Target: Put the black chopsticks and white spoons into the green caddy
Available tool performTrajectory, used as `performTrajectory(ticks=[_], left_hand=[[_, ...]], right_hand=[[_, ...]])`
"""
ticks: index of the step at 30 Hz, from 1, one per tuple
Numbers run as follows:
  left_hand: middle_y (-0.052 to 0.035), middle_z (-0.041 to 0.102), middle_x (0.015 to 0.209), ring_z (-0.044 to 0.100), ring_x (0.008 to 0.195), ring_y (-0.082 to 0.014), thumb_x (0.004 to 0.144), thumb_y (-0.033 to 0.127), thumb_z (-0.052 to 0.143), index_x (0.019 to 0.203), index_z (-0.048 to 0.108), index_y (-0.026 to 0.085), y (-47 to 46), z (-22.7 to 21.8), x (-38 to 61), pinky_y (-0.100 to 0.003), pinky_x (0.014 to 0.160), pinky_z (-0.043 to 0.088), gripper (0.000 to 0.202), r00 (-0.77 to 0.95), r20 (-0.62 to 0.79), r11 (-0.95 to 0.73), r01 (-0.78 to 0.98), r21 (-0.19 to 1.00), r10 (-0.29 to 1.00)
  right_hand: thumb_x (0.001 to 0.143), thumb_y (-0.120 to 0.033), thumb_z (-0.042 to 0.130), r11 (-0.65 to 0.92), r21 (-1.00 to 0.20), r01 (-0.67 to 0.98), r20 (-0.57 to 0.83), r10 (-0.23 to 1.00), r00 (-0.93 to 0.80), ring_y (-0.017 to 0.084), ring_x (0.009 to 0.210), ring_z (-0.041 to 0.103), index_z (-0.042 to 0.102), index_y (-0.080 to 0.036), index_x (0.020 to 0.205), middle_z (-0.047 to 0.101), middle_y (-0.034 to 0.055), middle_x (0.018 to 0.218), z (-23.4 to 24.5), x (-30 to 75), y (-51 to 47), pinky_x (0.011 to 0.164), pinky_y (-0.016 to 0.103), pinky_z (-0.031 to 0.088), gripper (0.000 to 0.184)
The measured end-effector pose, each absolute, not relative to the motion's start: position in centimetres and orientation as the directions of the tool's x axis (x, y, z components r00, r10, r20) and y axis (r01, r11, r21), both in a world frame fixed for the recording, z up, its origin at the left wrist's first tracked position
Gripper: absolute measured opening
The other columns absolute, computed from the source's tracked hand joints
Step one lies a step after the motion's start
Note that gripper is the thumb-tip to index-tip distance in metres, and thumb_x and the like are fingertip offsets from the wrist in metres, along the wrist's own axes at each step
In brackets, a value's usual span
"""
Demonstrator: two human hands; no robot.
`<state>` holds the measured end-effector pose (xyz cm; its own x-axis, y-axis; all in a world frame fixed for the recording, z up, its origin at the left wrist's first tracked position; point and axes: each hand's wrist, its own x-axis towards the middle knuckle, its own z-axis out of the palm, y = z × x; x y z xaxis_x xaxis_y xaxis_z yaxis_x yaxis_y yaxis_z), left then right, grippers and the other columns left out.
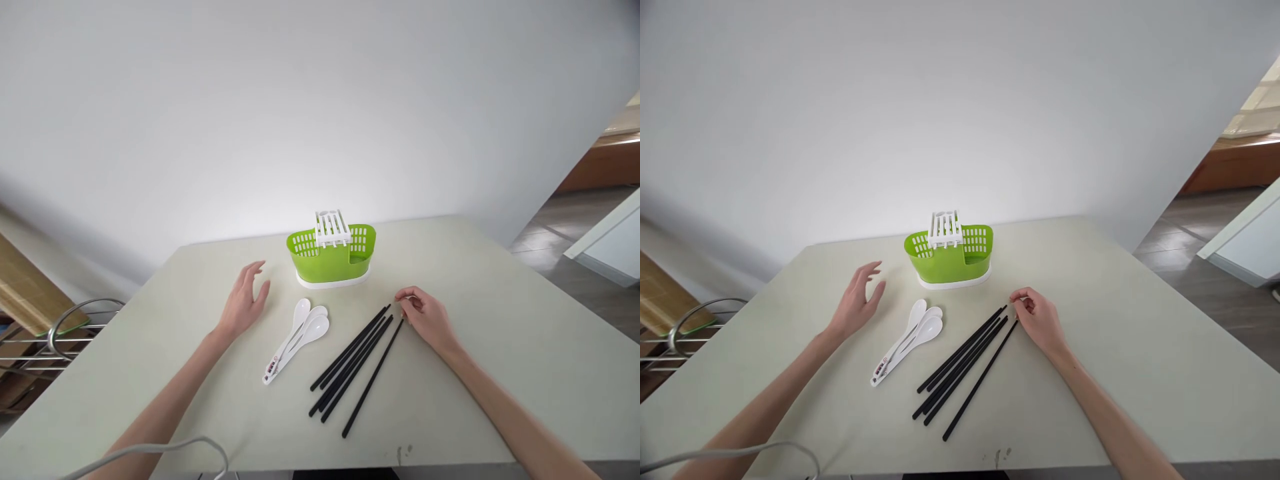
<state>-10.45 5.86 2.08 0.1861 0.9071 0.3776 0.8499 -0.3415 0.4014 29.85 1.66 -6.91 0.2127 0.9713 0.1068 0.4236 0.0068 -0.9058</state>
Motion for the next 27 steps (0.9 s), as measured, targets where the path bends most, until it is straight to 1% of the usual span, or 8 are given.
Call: performTrajectory(ticks=[2, 6, 11, 13, 16, 19, 23, 27], left_hand=[[-0.0162, 0.057, 0.146, 0.064, 0.125, -0.0284, 0.103, 0.051, 0.045, 0.144, 0.049, 0.022, 5.2, 0.0, -12.6, -0.041, 0.095, 0.057, 0.051, 0.04, 0.283, -0.197, 0.811, 0.551, 0.958], [-0.0122, 0.062, 0.141, 0.071, 0.11, -0.0232, 0.099, 0.058, 0.052, 0.133, 0.052, 0.023, 4.6, -2.4, -15.6, -0.04, 0.099, 0.055, 0.049, -0.138, 0.179, -0.068, 0.574, 0.816, 0.974], [-0.0066, 0.069, 0.11, 0.069, 0.082, -0.0173, 0.093, 0.062, 0.061, 0.118, 0.059, 0.019, 4.5, -2.7, -16.7, -0.036, 0.087, 0.057, 0.05, -0.271, 0.14, -0.044, 0.335, 0.941, 0.952], [-0.0032, 0.069, 0.093, 0.065, 0.076, -0.0164, 0.093, 0.062, 0.061, 0.112, 0.062, 0.018, 4.3, -2.4, -16.4, -0.033, 0.08, 0.055, 0.048, -0.242, 0.129, -0.036, 0.355, 0.934, 0.962], [0.0009, 0.062, 0.075, 0.057, 0.069, -0.0155, 0.094, 0.061, 0.059, 0.106, 0.066, 0.019, 3.7, -2.1, -15.7, -0.029, 0.069, 0.048, 0.045, -0.147, 0.1, -0.012, 0.506, 0.862, 0.984], [0.0017, 0.059, 0.072, 0.052, 0.066, -0.0148, 0.094, 0.062, 0.057, 0.097, 0.068, 0.02, 2.7, -1.8, -14.6, -0.027, 0.063, 0.042, 0.043, -0.049, 0.076, -0.026, 0.652, 0.758, 0.996], [-0.0001, 0.058, 0.066, 0.05, 0.064, -0.016, 0.096, 0.063, 0.052, 0.071, 0.06, 0.021, 0.9, -1.6, -12.6, -0.03, 0.064, 0.04, 0.05, 0.157, 0.082, -0.174, 0.776, 0.606, 0.984], [-0.0035, 0.062, 0.073, 0.055, 0.069, -0.0193, 0.096, 0.067, 0.049, 0.067, 0.058, 0.022, -0.7, -0.9, -10.2, -0.033, 0.069, 0.042, 0.055, 0.228, 0.066, -0.23, 0.835, 0.499, 0.971]], right_hand=[[0.086, -0.034, 0.054, 0.001, -0.907, 0.421, 0.1, 0.972, 0.214, 0.017, 0.057, 0.061, 0.068, -0.023, 0.09, 0.068, -0.0009, 0.065, -6.9, 29.8, 1.6, 0.062, 0.03, 0.047, 0.018], [0.086, -0.034, 0.055, -0.004, -0.91, 0.415, 0.097, 0.971, 0.22, 0.017, 0.058, 0.061, 0.068, -0.023, 0.09, 0.068, -0.0007, 0.067, -6.9, 29.9, 1.5, 0.064, 0.031, 0.048, 0.018], [0.086, -0.034, 0.055, -0.023, -0.921, 0.389, 0.071, 0.972, 0.224, 0.017, 0.056, 0.058, 0.067, -0.023, 0.093, 0.065, -0.0012, 0.066, -7.1, 30.0, 1.6, 0.061, 0.031, 0.046, 0.018], [0.086, -0.034, 0.055, -0.028, -0.923, 0.384, 0.059, 0.975, 0.214, 0.017, 0.056, 0.057, 0.067, -0.023, 0.094, 0.065, -0.001, 0.066, -7.1, 30.0, 1.7, 0.061, 0.031, 0.046, 0.018], [0.087, -0.035, 0.056, -0.025, -0.918, 0.396, 0.062, 0.977, 0.205, 0.017, 0.057, 0.057, 0.067, -0.023, 0.095, 0.066, -0.0004, 0.068, -7.0, 30.1, 1.6, 0.062, 0.031, 0.046, 0.019], [0.086, -0.037, 0.057, -0.047, -0.907, 0.418, 0.049, 0.975, 0.217, 0.017, 0.058, 0.058, 0.067, -0.022, 0.096, 0.068, 0.0004, 0.07, -6.7, 30.6, 1.0, 0.062, 0.031, 0.047, 0.021], [0.085, -0.038, 0.058, -0.109, -0.887, 0.449, 0.003, 0.971, 0.24, 0.017, 0.061, 0.06, 0.068, -0.021, 0.098, 0.069, 0.0005, 0.071, -6.6, 32.0, -1.2, 0.063, 0.03, 0.048, 0.023], [0.086, -0.04, 0.058, -0.117, -0.878, 0.465, 0.002, 0.969, 0.247, 0.018, 0.064, 0.063, 0.068, -0.022, 0.098, 0.069, 0.0006, 0.072, -6.7, 33.1, -4.0, 0.066, 0.03, 0.049, 0.023]])
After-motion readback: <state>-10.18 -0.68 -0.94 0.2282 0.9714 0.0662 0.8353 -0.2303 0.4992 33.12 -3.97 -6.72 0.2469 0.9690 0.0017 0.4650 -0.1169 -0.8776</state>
